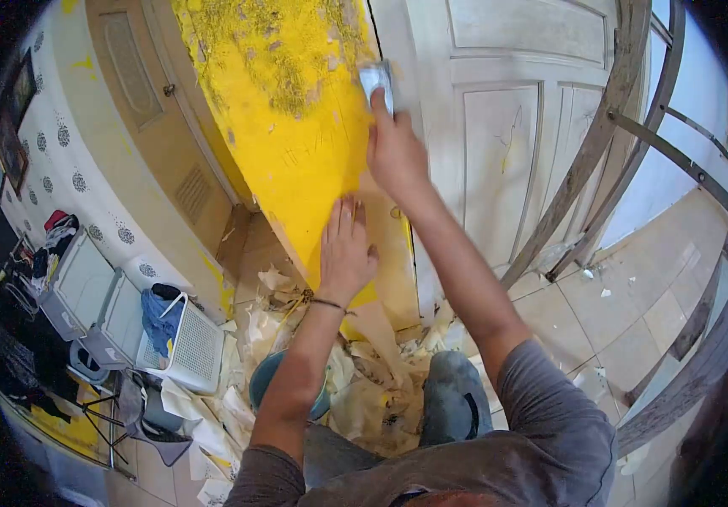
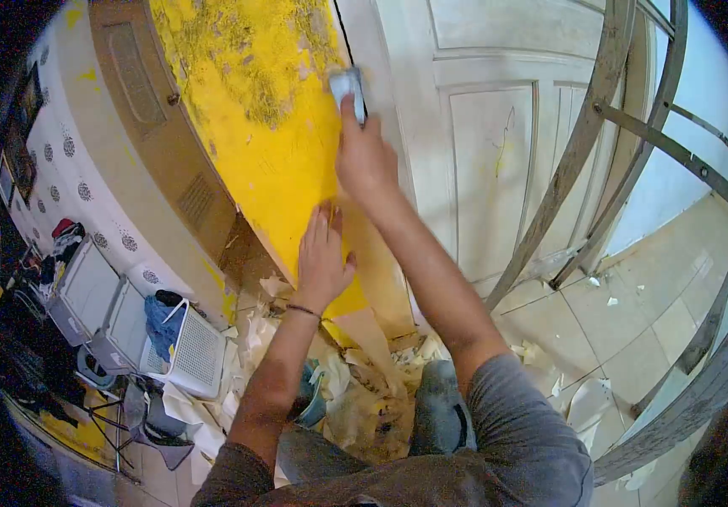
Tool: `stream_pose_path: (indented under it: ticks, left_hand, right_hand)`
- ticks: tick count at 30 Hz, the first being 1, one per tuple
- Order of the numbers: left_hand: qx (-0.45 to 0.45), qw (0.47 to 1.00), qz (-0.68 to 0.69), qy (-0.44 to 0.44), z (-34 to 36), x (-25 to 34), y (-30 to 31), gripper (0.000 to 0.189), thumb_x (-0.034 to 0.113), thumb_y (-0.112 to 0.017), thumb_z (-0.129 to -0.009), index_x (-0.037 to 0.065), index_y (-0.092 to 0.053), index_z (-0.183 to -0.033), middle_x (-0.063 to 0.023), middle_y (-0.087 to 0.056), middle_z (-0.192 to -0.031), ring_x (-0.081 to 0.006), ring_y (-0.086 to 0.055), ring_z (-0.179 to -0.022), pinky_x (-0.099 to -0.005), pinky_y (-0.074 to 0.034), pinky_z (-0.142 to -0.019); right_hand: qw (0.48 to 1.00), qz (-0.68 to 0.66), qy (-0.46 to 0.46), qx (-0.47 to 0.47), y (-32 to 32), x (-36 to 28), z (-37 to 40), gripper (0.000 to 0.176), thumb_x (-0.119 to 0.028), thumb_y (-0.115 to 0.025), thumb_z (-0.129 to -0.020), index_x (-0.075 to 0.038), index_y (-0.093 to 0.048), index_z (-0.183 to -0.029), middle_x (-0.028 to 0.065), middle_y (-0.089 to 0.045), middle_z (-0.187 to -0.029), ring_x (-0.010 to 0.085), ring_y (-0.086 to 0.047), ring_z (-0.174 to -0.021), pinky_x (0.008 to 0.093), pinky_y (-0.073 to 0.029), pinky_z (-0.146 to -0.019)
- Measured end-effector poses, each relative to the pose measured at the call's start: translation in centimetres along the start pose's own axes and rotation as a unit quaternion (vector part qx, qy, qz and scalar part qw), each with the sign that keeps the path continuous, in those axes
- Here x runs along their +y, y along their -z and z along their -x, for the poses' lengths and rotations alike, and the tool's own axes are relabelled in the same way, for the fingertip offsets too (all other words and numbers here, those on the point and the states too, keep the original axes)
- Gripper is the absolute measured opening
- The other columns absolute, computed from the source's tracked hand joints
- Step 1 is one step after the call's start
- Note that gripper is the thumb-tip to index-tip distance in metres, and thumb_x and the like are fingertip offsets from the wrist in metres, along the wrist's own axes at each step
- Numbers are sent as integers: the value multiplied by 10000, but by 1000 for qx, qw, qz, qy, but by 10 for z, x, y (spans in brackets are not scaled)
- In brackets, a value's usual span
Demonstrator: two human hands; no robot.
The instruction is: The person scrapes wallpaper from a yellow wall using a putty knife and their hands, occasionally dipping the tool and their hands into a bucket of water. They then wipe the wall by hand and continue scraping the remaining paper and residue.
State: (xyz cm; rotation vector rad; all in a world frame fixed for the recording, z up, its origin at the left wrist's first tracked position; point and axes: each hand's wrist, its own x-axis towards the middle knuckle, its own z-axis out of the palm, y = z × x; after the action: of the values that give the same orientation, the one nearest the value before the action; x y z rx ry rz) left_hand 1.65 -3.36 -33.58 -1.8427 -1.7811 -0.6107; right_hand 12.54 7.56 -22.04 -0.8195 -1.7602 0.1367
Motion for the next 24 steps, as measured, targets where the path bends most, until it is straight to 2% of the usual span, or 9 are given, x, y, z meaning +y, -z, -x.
stream_pose_path:
  ticks: [3,7,12,16,20,22,24]
  left_hand:
    - [27,998,-52,-6,-33,1,22,869,246,-728,-791,-50,-330,-1504,-246,-238,-1606,-401,-211,-1496,-508,-246,-1191]
    - [70,991,-97,-56,-70,-6,40,937,328,-737,-783,-29,-300,-1532,-187,-168,-1655,-358,-135,-1534,-561,-168,-1204]
    - [109,980,-154,-61,-104,-18,62,915,337,-723,-793,-10,-310,-1532,-158,-187,-1656,-310,-152,-1538,-577,-170,-1197]
    - [146,972,-166,-80,-124,-27,80,867,335,-709,-805,-12,-347,-1513,-150,-239,-1639,-306,-201,-1522,-579,-193,-1189]
    - [137,964,-213,-79,-143,-27,106,876,372,-676,-833,4,-309,-1539,-141,-191,-1660,-309,-167,-1533,-585,-180,-1190]
    - [170,957,-210,-105,-156,-30,116,823,368,-652,-855,19,-337,-1531,-134,-224,-1647,-326,-191,-1520,-587,-204,-1181]
    - [176,952,-226,-110,-166,-29,126,784,354,-636,-870,31,-354,-1526,-130,-256,-1633,-338,-217,-1508,-585,-232,-1171]
  right_hand:
    - [998,17,46,29,25,-16,-52,533,-176,-511,-983,-137,-398,-1502,266,-566,-998,469,-622,-819,547,-516,-718]
    - [995,16,77,55,36,-9,-46,531,-188,-521,-979,-144,-408,-1496,271,-564,-994,474,-625,-813,553,-520,-713]
    - [997,33,16,-70,16,8,23,558,-184,-521,-978,-145,-371,-1514,274,-559,-1005,486,-632,-809,554,-529,-699]
    - [998,27,35,-47,21,-10,-20,556,-184,-515,-980,-136,-369,-1514,275,-567,-989,488,-638,-824,555,-532,-710]
    - [996,41,76,36,39,-41,-92,561,-174,-546,-954,-91,-405,-1490,303,-602,-974,501,-643,-856,562,-531,-759]
    - [994,52,96,3,60,-60,-127,601,-132,-603,-893,-41,-402,-1452,316,-604,-1109,484,-669,-939,552,-550,-817]
    - [988,83,133,4,75,-75,-162,511,-130,-610,-870,-41,-481,-1356,299,-660,-1047,468,-670,-975,542,-548,-841]
